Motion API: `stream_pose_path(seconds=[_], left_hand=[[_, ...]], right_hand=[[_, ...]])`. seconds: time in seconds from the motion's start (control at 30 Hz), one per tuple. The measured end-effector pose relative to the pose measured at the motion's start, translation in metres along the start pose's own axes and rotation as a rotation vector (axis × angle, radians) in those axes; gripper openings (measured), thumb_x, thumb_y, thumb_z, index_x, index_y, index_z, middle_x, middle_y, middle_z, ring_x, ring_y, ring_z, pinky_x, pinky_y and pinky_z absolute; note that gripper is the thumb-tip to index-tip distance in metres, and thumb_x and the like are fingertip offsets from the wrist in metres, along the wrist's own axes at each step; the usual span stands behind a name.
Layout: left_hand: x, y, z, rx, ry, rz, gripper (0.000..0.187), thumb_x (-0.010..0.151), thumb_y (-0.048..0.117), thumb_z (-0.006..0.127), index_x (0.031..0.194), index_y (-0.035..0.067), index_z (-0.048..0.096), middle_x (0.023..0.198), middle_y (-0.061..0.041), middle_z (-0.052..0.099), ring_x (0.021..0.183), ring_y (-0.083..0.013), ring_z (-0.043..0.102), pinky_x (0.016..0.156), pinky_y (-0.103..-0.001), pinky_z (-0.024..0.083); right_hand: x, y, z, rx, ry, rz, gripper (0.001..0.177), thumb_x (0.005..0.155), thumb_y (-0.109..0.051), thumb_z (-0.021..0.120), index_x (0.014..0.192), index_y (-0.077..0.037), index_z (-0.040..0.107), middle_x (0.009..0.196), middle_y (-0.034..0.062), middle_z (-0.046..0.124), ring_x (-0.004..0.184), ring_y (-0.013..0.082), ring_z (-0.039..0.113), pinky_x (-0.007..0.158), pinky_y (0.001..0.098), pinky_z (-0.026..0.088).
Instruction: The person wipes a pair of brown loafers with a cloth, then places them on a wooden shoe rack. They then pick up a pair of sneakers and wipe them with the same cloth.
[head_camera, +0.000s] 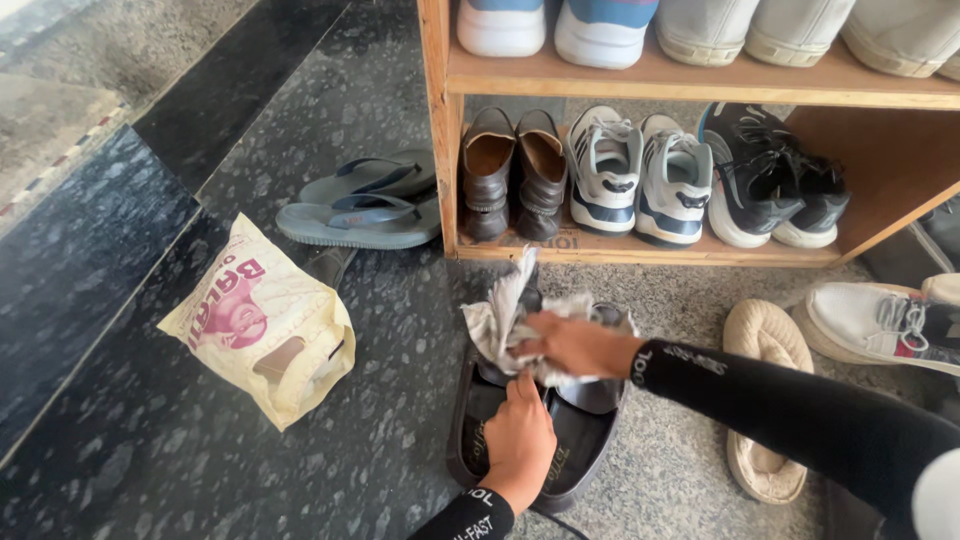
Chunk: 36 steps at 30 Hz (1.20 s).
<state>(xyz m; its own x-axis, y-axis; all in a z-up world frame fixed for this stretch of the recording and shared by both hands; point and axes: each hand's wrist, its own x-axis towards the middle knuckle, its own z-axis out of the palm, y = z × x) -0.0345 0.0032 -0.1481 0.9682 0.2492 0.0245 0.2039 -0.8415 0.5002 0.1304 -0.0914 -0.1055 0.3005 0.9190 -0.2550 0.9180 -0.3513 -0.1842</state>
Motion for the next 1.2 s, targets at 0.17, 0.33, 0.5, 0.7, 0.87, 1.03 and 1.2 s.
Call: stream_pose_path(seconds=[0.17, 0.33, 0.5, 0.7, 0.87, 1.03, 1.2], left_hand=[[0.004, -0.005, 0.008, 0.094, -0.007, 0.016, 0.051, 0.089, 0.021, 0.067, 0.133, -0.002, 0.053, 0.109, -0.013, 0.059, 0.085, -0.0277, 0.07, 0.06, -0.039, 0.061], [0.004, -0.013, 0.014, 0.072, -0.018, 0.033, 0.022, 0.101, 0.023, 0.06, 0.106, 0.002, 0.066, 0.117, -0.012, 0.059, 0.084, -0.0291, 0.07, 0.062, -0.041, 0.06], [0.006, -0.008, 0.009, 0.047, -0.098, -0.029, 0.039, 0.095, 0.022, 0.06, 0.126, -0.001, 0.061, 0.115, -0.012, 0.058, 0.095, -0.0316, 0.066, 0.07, -0.046, 0.059], [0.009, -0.015, -0.012, 0.139, 0.068, 0.111, 0.044, 0.087, 0.021, 0.064, 0.126, 0.001, 0.067, 0.134, -0.024, 0.051, 0.132, -0.0442, 0.038, 0.107, -0.059, 0.03], [0.014, -0.018, -0.007, 0.137, -0.026, 0.042, 0.034, 0.091, 0.022, 0.062, 0.119, 0.003, 0.07, 0.147, -0.031, 0.041, 0.144, -0.0496, 0.026, 0.119, -0.057, 0.019], [0.011, -0.022, 0.012, 0.119, 0.051, 0.061, 0.048, 0.092, 0.024, 0.058, 0.136, 0.006, 0.061, 0.149, -0.033, 0.04, 0.134, -0.0578, 0.036, 0.113, -0.06, 0.025], [0.012, -0.025, 0.016, 0.123, 0.002, 0.041, 0.049, 0.093, 0.024, 0.055, 0.14, 0.007, 0.058, 0.149, -0.036, 0.037, 0.133, -0.06, 0.037, 0.112, -0.061, 0.029]], right_hand=[[0.016, -0.007, -0.043, -0.128, 0.147, 0.305, 0.063, 0.079, 0.001, 0.063, 0.136, -0.025, 0.062, 0.128, 0.0129, 0.052, 0.121, 0.0307, 0.055, 0.092, 0.0409, 0.055], [0.017, -0.048, -0.031, 0.141, -0.182, 0.144, 0.034, 0.094, -0.017, 0.062, 0.127, -0.025, 0.066, 0.125, 0.0038, 0.059, 0.121, 0.0218, 0.062, 0.101, 0.039, 0.056], [0.018, -0.012, -0.018, -0.12, -0.075, 0.021, 0.035, 0.087, -0.011, 0.069, 0.118, -0.025, 0.074, 0.13, 0.0066, 0.057, 0.128, 0.027, 0.054, 0.106, 0.0464, 0.046], [0.041, 0.014, 0.004, 0.044, 0.22, 0.334, 0.043, 0.086, -0.005, 0.067, 0.124, -0.026, 0.072, 0.135, 0.0084, 0.06, 0.125, 0.0308, 0.059, 0.106, 0.0398, 0.05], [0.033, -0.014, 0.019, 0.172, 0.187, 0.031, 0.054, 0.084, -0.005, 0.066, 0.136, -0.019, 0.067, 0.136, 0.014, 0.057, 0.126, 0.0322, 0.06, 0.105, 0.0396, 0.053], [0.028, 0.017, -0.013, -0.19, 0.212, 0.115, 0.047, 0.084, -0.014, 0.068, 0.13, -0.025, 0.07, 0.148, 0.0162, 0.046, 0.13, 0.0391, 0.051, 0.098, 0.049, 0.05], [0.043, -0.008, 0.001, -0.017, 0.08, 0.387, 0.045, 0.086, -0.018, 0.067, 0.131, -0.023, 0.067, 0.149, 0.0107, 0.044, 0.132, 0.0306, 0.049, 0.108, 0.0452, 0.047]])
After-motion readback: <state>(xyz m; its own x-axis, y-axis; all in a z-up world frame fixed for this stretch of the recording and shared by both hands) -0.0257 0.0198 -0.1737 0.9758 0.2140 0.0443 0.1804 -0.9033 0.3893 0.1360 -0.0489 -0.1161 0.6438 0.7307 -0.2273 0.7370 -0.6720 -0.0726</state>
